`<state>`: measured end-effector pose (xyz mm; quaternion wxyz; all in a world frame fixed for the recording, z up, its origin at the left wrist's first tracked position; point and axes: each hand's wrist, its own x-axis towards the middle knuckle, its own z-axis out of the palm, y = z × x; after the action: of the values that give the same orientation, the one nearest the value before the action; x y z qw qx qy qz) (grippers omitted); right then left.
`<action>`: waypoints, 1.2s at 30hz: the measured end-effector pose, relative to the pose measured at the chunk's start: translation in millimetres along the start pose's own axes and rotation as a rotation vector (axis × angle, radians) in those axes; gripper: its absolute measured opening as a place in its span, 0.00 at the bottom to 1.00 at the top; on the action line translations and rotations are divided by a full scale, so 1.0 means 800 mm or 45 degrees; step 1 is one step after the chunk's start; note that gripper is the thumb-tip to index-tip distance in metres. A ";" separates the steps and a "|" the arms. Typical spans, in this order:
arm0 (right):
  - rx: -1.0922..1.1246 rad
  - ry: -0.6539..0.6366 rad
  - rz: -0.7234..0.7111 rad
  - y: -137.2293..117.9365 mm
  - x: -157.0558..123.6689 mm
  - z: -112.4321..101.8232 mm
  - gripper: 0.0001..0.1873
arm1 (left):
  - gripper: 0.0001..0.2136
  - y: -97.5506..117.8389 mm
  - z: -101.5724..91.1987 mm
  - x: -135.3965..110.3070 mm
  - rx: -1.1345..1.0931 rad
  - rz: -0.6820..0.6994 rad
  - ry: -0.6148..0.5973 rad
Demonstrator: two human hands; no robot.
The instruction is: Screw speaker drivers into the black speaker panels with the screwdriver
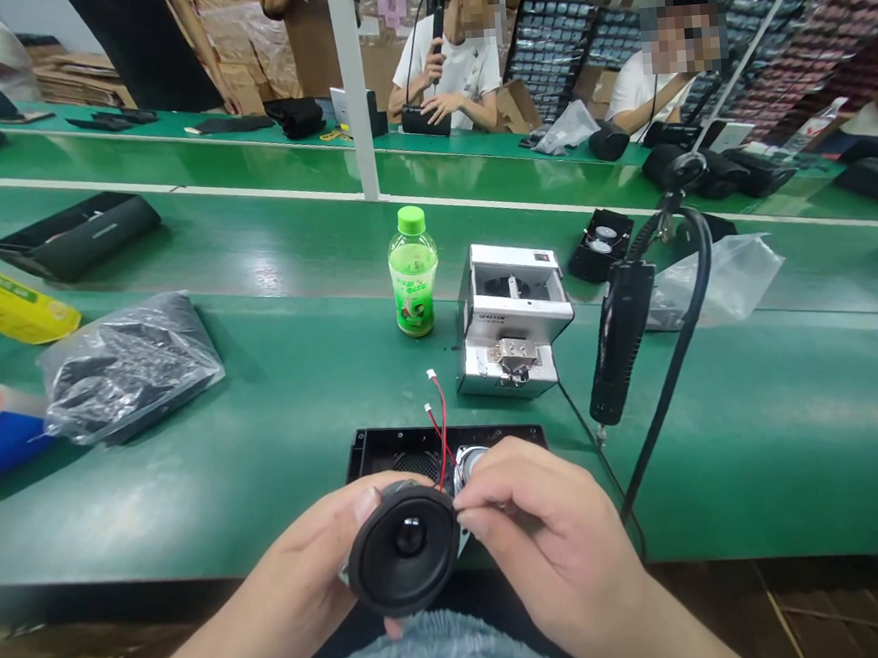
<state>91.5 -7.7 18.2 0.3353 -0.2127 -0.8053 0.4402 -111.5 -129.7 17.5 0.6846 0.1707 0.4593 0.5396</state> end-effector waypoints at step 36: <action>-0.292 0.130 -0.263 0.000 -0.003 -0.007 0.11 | 0.22 -0.012 -0.016 0.018 0.052 0.068 -0.205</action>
<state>97.3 -5.8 19.9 0.3927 -0.1879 -0.8498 0.2970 -115.9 -123.7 -2.4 0.7010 0.2397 0.4091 0.5327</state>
